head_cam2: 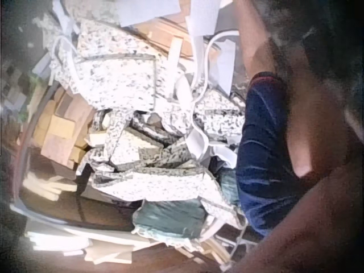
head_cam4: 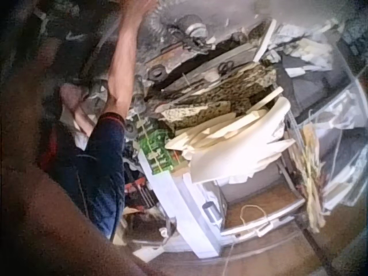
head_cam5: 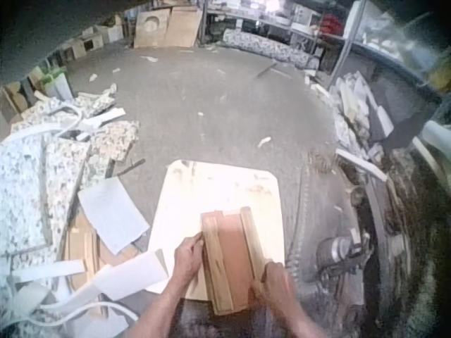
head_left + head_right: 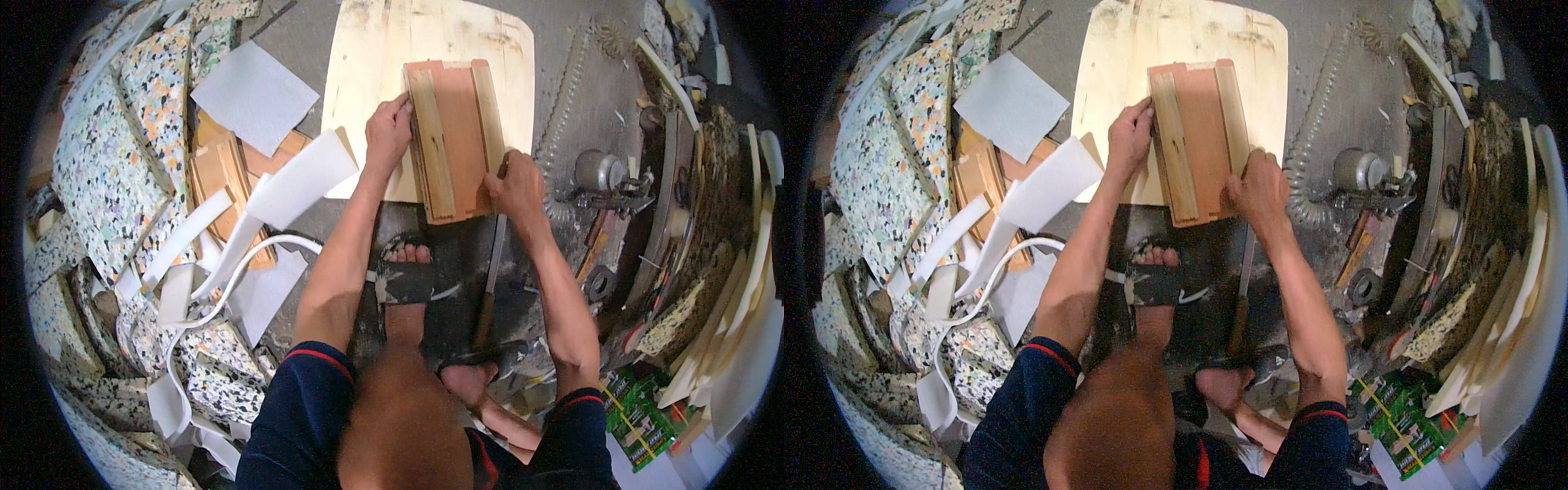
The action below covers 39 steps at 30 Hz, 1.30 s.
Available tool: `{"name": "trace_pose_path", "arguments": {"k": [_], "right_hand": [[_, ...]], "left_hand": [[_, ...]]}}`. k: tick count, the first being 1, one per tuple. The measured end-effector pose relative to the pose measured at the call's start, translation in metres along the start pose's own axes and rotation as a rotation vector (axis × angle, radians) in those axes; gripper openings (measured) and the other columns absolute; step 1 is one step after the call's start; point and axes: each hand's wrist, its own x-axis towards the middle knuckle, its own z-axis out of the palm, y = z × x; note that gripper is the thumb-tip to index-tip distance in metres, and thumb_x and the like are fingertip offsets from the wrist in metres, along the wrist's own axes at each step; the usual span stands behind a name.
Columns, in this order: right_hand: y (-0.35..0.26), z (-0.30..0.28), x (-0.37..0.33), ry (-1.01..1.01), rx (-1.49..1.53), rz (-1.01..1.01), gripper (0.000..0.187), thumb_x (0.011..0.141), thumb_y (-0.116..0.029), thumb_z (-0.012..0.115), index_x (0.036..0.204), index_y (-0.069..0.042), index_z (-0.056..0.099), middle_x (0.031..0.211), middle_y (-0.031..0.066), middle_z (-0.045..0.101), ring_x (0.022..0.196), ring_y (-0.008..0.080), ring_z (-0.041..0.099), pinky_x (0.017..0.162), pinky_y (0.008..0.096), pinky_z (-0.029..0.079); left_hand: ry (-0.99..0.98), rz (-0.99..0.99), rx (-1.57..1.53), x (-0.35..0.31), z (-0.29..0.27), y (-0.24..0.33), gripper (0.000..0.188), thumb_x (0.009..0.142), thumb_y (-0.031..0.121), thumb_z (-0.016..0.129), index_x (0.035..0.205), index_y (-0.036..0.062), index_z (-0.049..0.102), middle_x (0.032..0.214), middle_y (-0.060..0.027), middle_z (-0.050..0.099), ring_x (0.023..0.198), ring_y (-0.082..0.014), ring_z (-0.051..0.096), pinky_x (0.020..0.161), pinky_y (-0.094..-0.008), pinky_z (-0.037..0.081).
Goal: The person cuts a speckled composite sheet, applies adhesive to a wooden board, and assembles the pieces into a layered panel. They then handle additional composite sheets and wooden boards, arranging them on a workbench.
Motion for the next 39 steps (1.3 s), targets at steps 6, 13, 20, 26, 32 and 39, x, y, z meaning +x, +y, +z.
{"name": "trace_pose_path", "arguments": {"k": [6,13,20,26,32,39], "right_hand": [[-0.002,-0.001,0.0,0.049,-0.057,-0.064,0.036,0.075,-0.028,0.072,0.089,0.004,0.065,0.091,0.0272,0.066,0.088,0.0453,0.066,0.075,0.0518,0.053],[-0.004,-0.007,0.004,-0.117,-0.096,0.053,0.042,0.077,-0.03,0.07,0.102,0.003,0.065,0.104,0.0256,0.066,0.099,0.0443,0.066,0.085,0.0527,0.054],[0.006,0.007,0.005,-0.032,-0.068,0.041,0.041,0.074,-0.033,0.069,0.094,0.003,0.068,0.099,0.0242,0.068,0.095,0.0424,0.067,0.083,0.0523,0.054],[0.009,0.015,0.006,-0.024,-0.086,0.049,0.041,0.075,-0.033,0.069,0.095,0.003,0.067,0.101,0.025,0.067,0.096,0.043,0.066,0.083,0.052,0.054],[0.01,0.014,0.003,-0.052,-0.054,0.037,0.039,0.077,-0.032,0.069,0.095,0.003,0.066,0.101,0.0257,0.066,0.096,0.0439,0.066,0.084,0.0531,0.054],[0.006,0.015,0.002,-0.035,-0.055,0.049,0.04,0.078,-0.032,0.068,0.096,0.003,0.065,0.1,0.0262,0.065,0.096,0.0446,0.065,0.084,0.0535,0.054]], "left_hand": [[-0.025,-0.269,-0.21,-0.01,-0.009,-0.007,0.033,0.099,0.023,0.061,0.124,0.0029,0.069,0.081,-0.0101,0.069,0.068,-0.0153,0.066,0.059,-0.0314,0.053],[-0.314,-0.782,-0.703,-0.107,-0.044,-0.001,0.03,0.1,0.025,0.063,0.086,-0.002,0.063,0.079,-0.0107,0.066,0.068,-0.0191,0.068,0.054,-0.0281,0.055],[-0.353,-0.961,-0.689,-0.142,-0.022,-0.005,0.03,0.103,0.03,0.06,0.094,0.0013,0.063,0.089,-0.009,0.067,0.073,-0.017,0.066,0.063,-0.0274,0.058],[-0.332,-0.96,-0.646,-0.141,-0.017,-0.008,0.025,0.101,0.029,0.064,0.093,0.0049,0.064,0.088,-0.0069,0.068,0.074,-0.0165,0.066,0.065,-0.0287,0.058],[-0.323,-0.933,-0.664,-0.144,-0.015,-0.006,0.02,0.1,0.028,0.066,0.094,0.009,0.065,0.091,-0.0039,0.069,0.076,-0.0149,0.065,0.068,-0.0301,0.057],[-0.269,-0.918,-0.715,-0.145,-0.012,-0.003,0.018,0.1,0.022,0.066,0.092,0.0061,0.064,0.086,-0.0041,0.065,0.071,-0.0134,0.062,0.063,-0.0266,0.055]]}}
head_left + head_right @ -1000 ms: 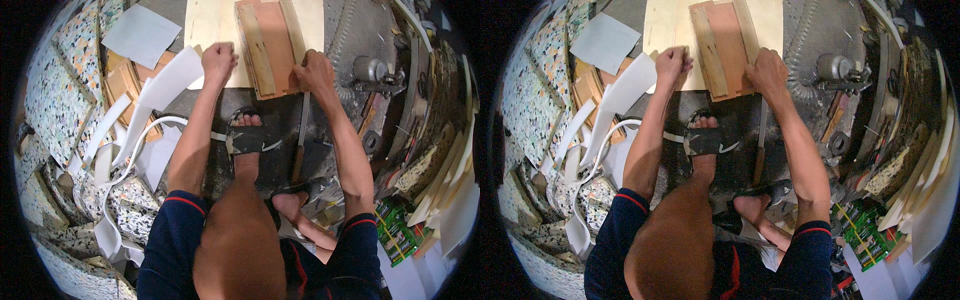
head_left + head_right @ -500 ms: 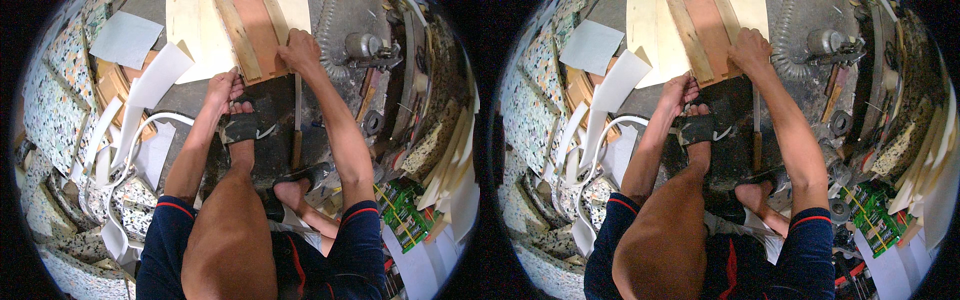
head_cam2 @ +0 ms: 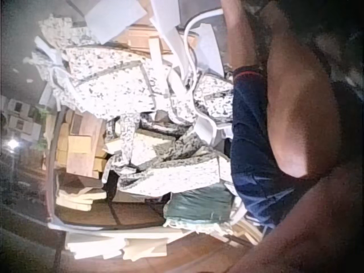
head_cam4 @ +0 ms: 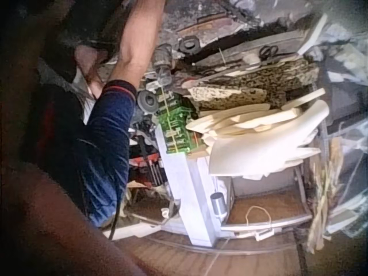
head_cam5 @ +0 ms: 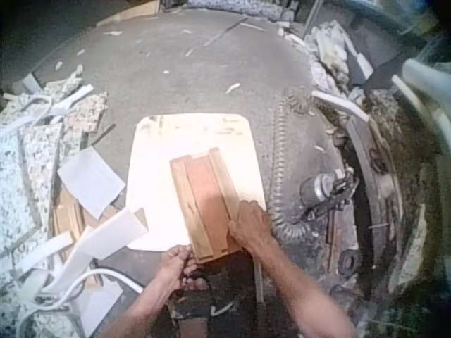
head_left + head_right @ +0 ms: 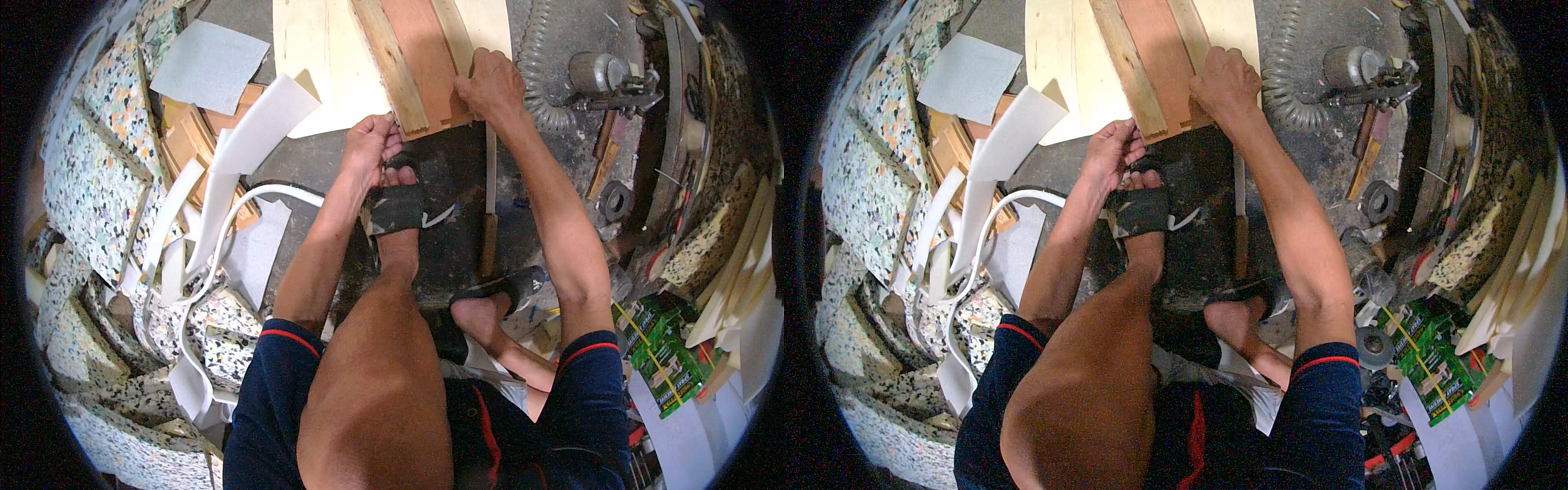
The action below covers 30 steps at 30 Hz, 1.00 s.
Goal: The person cuts a speckled composite sheet, applies adhesive to a wooden board, and assembles the pieces into a layered panel. They then handle additional composite sheets and wooden boards, arranging them on a workbench.
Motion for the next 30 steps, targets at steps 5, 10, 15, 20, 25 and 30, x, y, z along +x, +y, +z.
{"name": "trace_pose_path", "arguments": {"k": [5,10,15,20,25,30], "right_hand": [[-0.002,0.001,-0.003,-0.019,-0.023,0.018,0.041,0.08,-0.033,0.069,0.1,0.002,0.063,0.102,0.0253,0.065,0.097,0.0437,0.066,0.084,0.0534,0.054],[-0.005,0.005,-0.002,-0.039,-0.033,0.018,0.041,0.08,-0.033,0.07,0.101,0.001,0.064,0.104,0.0242,0.066,0.097,0.0435,0.066,0.084,0.0529,0.055],[0.022,-0.006,0.021,-0.146,0.0,-0.175,0.039,0.08,-0.032,0.072,0.097,0.002,0.07,0.091,0.0207,0.071,0.086,0.0381,0.071,0.077,0.0472,0.058],[0.055,-0.015,0.03,-0.345,0.733,0.03,0.03,0.082,-0.029,0.07,0.094,-0.003,0.077,0.074,0.0092,0.073,0.056,0.0184,0.065,0.058,0.0363,0.057],[0.071,-0.009,0.016,-0.196,0.838,0.158,0.035,0.093,-0.025,0.063,0.113,0.001,0.071,0.085,0.0064,0.071,0.078,0.0145,0.067,0.062,0.0301,0.056],[0.092,0.015,-0.017,-0.102,0.862,0.361,0.034,0.096,-0.026,0.06,0.104,0.004,0.073,0.079,0.0075,0.068,0.067,0.0143,0.065,0.056,0.0306,0.055]], "left_hand": [[-0.036,0.006,-0.011,0.005,-0.006,-0.005,0.014,0.1,0.019,0.065,0.096,0.0064,0.064,0.088,-0.0047,0.066,0.072,-0.0137,0.062,0.063,-0.0261,0.056],[-0.123,0.01,-0.014,0.008,-0.012,-0.003,0.016,0.1,0.02,0.065,0.09,0.0069,0.064,0.083,-0.0053,0.063,0.067,-0.0133,0.06,0.057,-0.0265,0.055],[-0.016,0.058,0.121,-0.001,0.002,0.015,0.03,0.094,0.032,0.074,0.088,0.0056,0.062,0.079,-0.0033,0.06,0.063,-0.012,0.056,0.055,-0.0247,0.051],[0.129,0.241,0.642,-0.014,0.031,0.023,0.067,0.08,0.045,0.084,0.118,-0.0012,0.055,0.081,-0.0065,0.062,0.07,-0.0152,0.062,0.058,-0.0271,0.052],[0.262,0.397,0.957,-0.015,0.031,0.032,0.074,0.08,0.043,0.085,0.124,-0.0055,0.051,0.086,-0.0148,0.069,0.071,-0.0205,0.065,0.064,-0.0316,0.054],[0.484,0.82,1.262,0.004,0.041,0.049,0.102,0.077,0.054,0.082,0.137,-0.0188,0.042,0.111,-0.0332,0.066,0.112,-0.0424,0.064,0.1,-0.046,0.048]]}}
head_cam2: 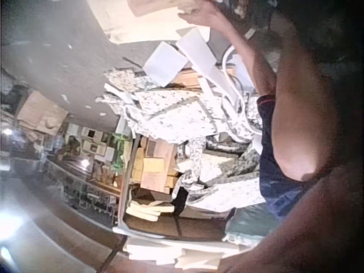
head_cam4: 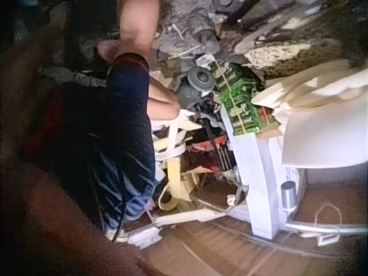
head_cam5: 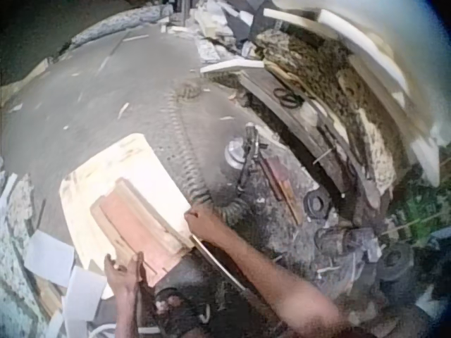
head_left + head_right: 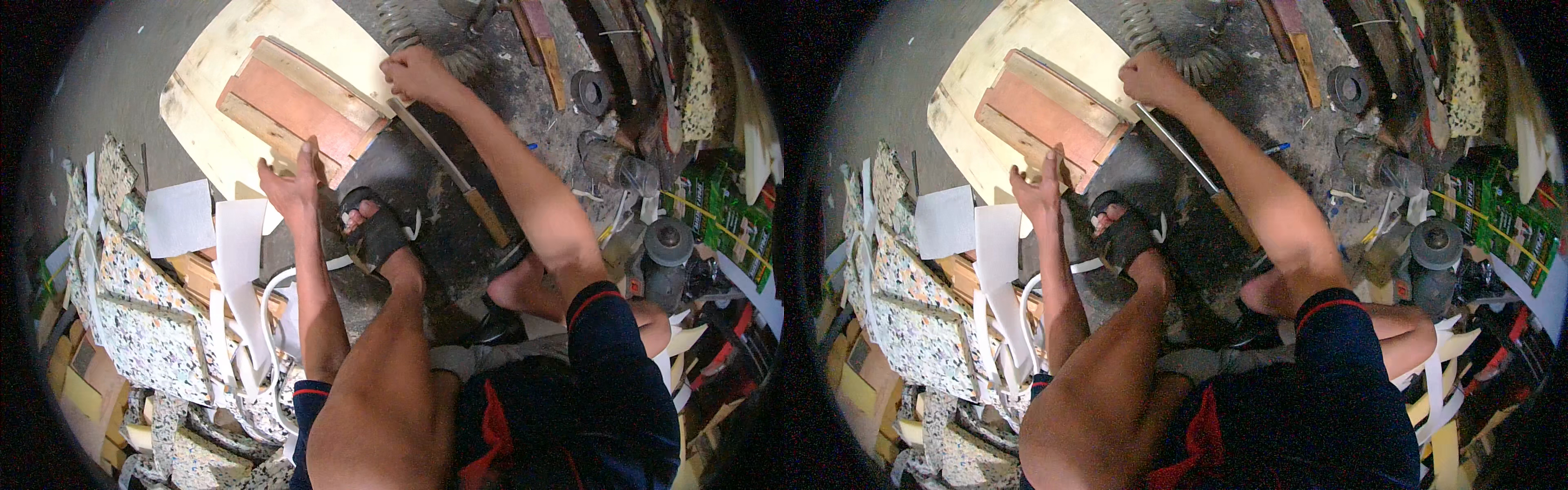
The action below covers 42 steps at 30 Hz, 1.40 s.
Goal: The person cuts a speckled composite sheet, applies adhesive to a wooden board, and assembles the pieces into a layered panel. They then handle additional composite sheets and wooden boards, arranging them on a workbench.
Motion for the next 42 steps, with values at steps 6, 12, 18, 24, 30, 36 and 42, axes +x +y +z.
{"name": "trace_pose_path", "arguments": {"k": [6,12,18,24,30,36,42], "right_hand": [[0.03,0.023,-0.036,0.006,0.156,0.151,0.034,0.097,-0.025,0.058,0.099,0.006,0.072,0.072,0.0075,0.066,0.063,0.0156,0.066,0.054,0.0314,0.055],[0.031,0.049,-0.069,-0.077,0.581,0.363,0.036,0.1,-0.027,0.054,0.114,0.005,0.064,0.102,0.0133,0.065,0.081,0.0228,0.07,0.064,0.0342,0.059],[0.029,0.067,-0.078,0.016,0.821,0.436,0.044,0.102,-0.034,0.055,0.124,0.004,0.056,0.111,0.0157,0.06,0.098,0.0272,0.064,0.084,0.0418,0.058],[0.002,0.069,-0.1,-0.133,1.054,0.293,0.038,0.098,-0.027,0.062,0.12,0.004,0.058,0.109,0.0139,0.062,0.092,0.0228,0.064,0.083,0.0424,0.059],[-0.033,0.08,-0.121,-0.19,1.103,0.06,0.031,0.097,-0.01,0.065,0.124,0.001,0.056,0.115,0.0106,0.064,0.095,0.0182,0.066,0.086,0.0375,0.06],[-0.083,0.068,-0.121,-0.131,0.946,-0.273,0.047,0.092,0.0,0.067,0.137,0.0,0.054,0.116,0.011,0.065,0.103,0.0161,0.064,0.088,0.0316,0.058],[-0.113,0.051,-0.11,-0.099,0.474,-0.496,0.047,0.088,0.01,0.066,0.133,-0.003,0.063,0.115,0.0071,0.067,0.102,0.0126,0.063,0.086,0.026,0.055]], "left_hand": [[0.018,-0.024,-0.142,0.04,0.027,0.026,0.07,0.081,0.037,0.08,0.119,-0.0161,0.054,0.108,-0.0343,0.066,0.106,-0.0445,0.065,0.096,-0.0468,0.049],[0.127,0.045,-0.347,0.039,0.036,0.02,0.049,0.087,0.025,0.072,0.114,-0.0133,0.06,0.103,-0.0332,0.066,0.096,-0.0448,0.065,0.09,-0.0488,0.048],[0.085,0.034,-0.369,0.048,0.037,-0.002,0.051,0.089,0.028,0.069,0.12,-0.0112,0.062,0.114,-0.032,0.061,0.105,-0.0434,0.06,0.095,-0.0487,0.045],[0.279,-0.047,-0.335,0.036,0.017,0.003,0.052,0.093,0.037,0.067,0.12,-0.0086,0.064,0.114,-0.0267,0.06,0.105,-0.0344,0.06,0.095,-0.0431,0.046],[-0.117,-0.197,-0.347,0.01,-0.055,0.044,0.058,0.093,0.049,0.067,0.091,-0.0082,0.068,0.085,-0.0153,0.067,0.076,-0.0228,0.061,0.073,-0.0349,0.05],[-0.202,-0.209,-0.627,0.052,-0.089,0.078,0.078,0.092,0.041,0.068,0.14,-0.0148,0.044,0.09,-0.0191,0.067,0.078,-0.0218,0.066,0.07,-0.0309,0.052],[-0.181,-0.16,-0.756,0.061,-0.09,0.074,0.075,0.096,0.036,0.063,0.145,-0.0154,0.04,0.102,-0.0241,0.068,0.088,-0.0221,0.068,0.077,-0.0305,0.053]]}}
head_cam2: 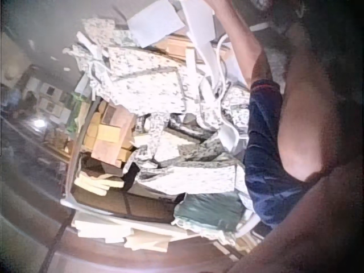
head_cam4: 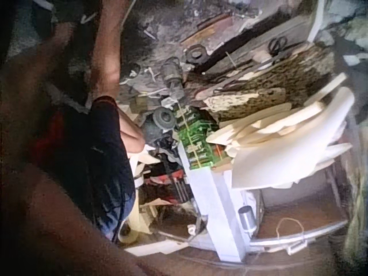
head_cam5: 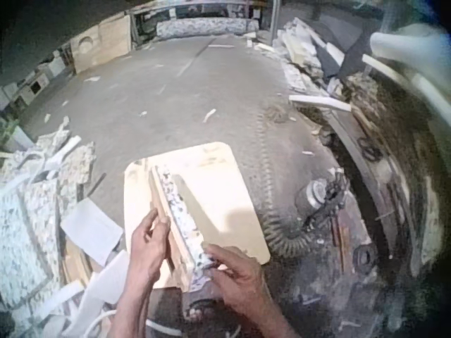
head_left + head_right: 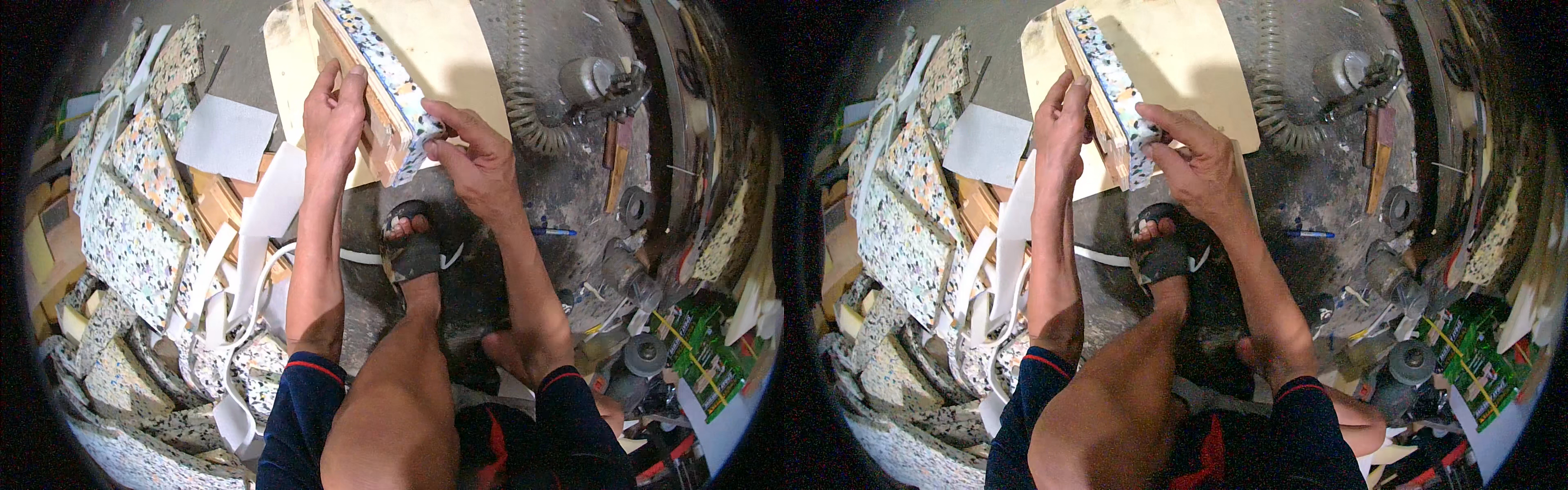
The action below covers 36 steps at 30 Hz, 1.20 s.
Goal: The person cuts a speckled composite sheet, applies adhesive to a wooden board, and assembles the pieces into a layered panel. They then handle additional composite sheets and wooden boards, arranging them on a workbench.
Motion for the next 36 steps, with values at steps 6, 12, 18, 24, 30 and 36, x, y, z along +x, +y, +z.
{"name": "trace_pose_path", "arguments": {"k": [6,12,18,24,30,36], "right_hand": [[0.008,0.002,0.012,-0.015,-0.04,-0.079,0.039,0.089,0.011,0.063,0.126,-0.002,0.068,0.113,0.0064,0.067,0.097,0.0128,0.066,0.084,0.0263,0.057],[0.013,0.0,0.009,0.034,0.13,0.102,0.035,0.092,0.008,0.063,0.125,-0.003,0.069,0.115,0.0066,0.068,0.096,0.0127,0.067,0.082,0.0271,0.061],[0.013,0.007,0.008,0.045,0.12,0.046,0.035,0.09,0.007,0.067,0.124,-0.002,0.069,0.116,0.0077,0.068,0.097,0.0127,0.067,0.081,0.0259,0.061],[0.014,0.01,0.009,0.057,0.0,-0.067,0.038,0.087,0.009,0.07,0.123,-0.002,0.069,0.116,0.0088,0.068,0.1,0.0134,0.066,0.081,0.0255,0.06],[0.013,0.009,0.008,0.052,-0.045,-0.119,0.038,0.085,0.011,0.069,0.122,-0.001,0.07,0.118,0.0096,0.067,0.103,0.0144,0.066,0.083,0.0266,0.06],[0.015,0.017,-0.003,0.03,-0.039,-0.057,0.049,0.085,0.013,0.067,0.132,-0.002,0.062,0.12,0.0092,0.066,0.107,0.015,0.064,0.085,0.0288,0.059]], "left_hand": [[0.065,0.128,-0.061,0.009,0.0,-0.014,0.071,0.096,0.034,0.061,0.143,-0.0163,0.044,0.103,-0.025,0.069,0.087,-0.0201,0.066,0.077,-0.0293,0.052],[0.043,0.12,-0.045,0.007,0.002,-0.017,0.073,0.095,0.038,0.059,0.142,-0.0161,0.045,0.09,-0.0186,0.068,0.077,-0.0181,0.063,0.069,-0.0296,0.05],[0.071,0.152,-0.01,0.009,0.001,-0.016,0.069,0.094,0.036,0.06,0.141,-0.0134,0.049,0.091,-0.0202,0.069,0.078,-0.019,0.064,0.071,-0.0308,0.052],[0.098,0.172,0.011,0.008,0.004,-0.015,0.068,0.094,0.036,0.058,0.14,-0.0133,0.05,0.093,-0.0221,0.07,0.08,-0.0209,0.066,0.074,-0.0322,0.053],[0.106,0.171,0.047,0.006,0.006,-0.013,0.067,0.095,0.037,0.058,0.139,-0.013,0.052,0.09,-0.0222,0.07,0.08,-0.0215,0.067,0.074,-0.0328,0.053],[0.091,0.173,0.132,-0.002,0.004,-0.012,0.064,0.095,0.036,0.057,0.137,-0.0122,0.054,0.089,-0.0238,0.07,0.079,-0.0237,0.067,0.074,-0.0344,0.053]]}}
